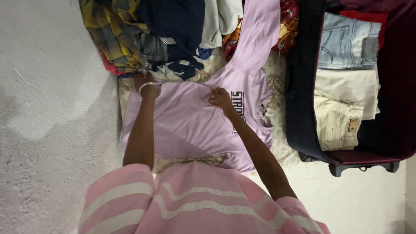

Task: The person folds a light purple hoodie on a bed. They smooth the garment, fold the sleeves inward, and then fold the body of the hoodie into a compact rectangle.

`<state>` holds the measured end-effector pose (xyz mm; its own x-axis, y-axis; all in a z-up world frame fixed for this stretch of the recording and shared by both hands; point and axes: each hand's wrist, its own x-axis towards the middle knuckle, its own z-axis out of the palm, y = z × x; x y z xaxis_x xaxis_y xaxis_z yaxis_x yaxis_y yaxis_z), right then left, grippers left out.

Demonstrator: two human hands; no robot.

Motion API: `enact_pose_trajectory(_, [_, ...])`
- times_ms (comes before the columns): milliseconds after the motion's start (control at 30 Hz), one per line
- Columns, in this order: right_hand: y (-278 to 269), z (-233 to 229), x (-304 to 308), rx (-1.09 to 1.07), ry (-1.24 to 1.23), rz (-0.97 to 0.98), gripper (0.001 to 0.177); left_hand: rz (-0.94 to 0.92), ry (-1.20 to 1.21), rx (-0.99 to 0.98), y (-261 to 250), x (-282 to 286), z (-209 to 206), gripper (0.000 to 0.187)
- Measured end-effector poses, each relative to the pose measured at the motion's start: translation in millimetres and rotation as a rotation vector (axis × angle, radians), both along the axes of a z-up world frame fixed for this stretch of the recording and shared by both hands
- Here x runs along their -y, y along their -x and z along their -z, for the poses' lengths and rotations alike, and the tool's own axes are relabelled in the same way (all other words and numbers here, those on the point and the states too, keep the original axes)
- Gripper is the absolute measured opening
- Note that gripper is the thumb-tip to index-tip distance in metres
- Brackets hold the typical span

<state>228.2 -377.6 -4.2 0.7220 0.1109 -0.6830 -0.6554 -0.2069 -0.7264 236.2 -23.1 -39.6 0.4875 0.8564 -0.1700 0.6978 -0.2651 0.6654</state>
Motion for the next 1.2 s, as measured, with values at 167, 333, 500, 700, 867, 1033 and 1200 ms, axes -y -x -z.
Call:
enact_pose_trajectory(167, [-26,12,10,0.381,0.218,-0.228,0.036,-0.201,0.345,0.42,27,-50,-33,0.044])
enact_pose_trajectory(333, [-54,-13,20,1.129,0.711,-0.324,0.035,-0.451,0.742,0.734,49,-63,-106,0.049])
enact_pose_trajectory(500, [-81,-52,24,0.849,0.799,-0.641,0.073,-0.377,0.806,0.811,42,-58,-110,0.055])
enact_pose_trajectory(700, [-90,-25,39,0.717,0.937,-0.768,0.078,-0.18,0.91,0.829,35,-75,-60,0.068])
enact_pose_trajectory(867, [-81,4,39,0.797,1.085,-0.728,0.078,0.348,0.612,1.005,38,-80,-13,0.09])
enact_pose_trajectory(1033, [-45,5,45,1.075,1.078,-0.628,0.076,0.295,0.335,0.672,84,-70,-5,0.08])
enact_pose_trajectory(1200, [67,-9,78,1.038,0.93,-0.585,0.074,0.495,-0.214,0.376,139,-31,-5,0.072])
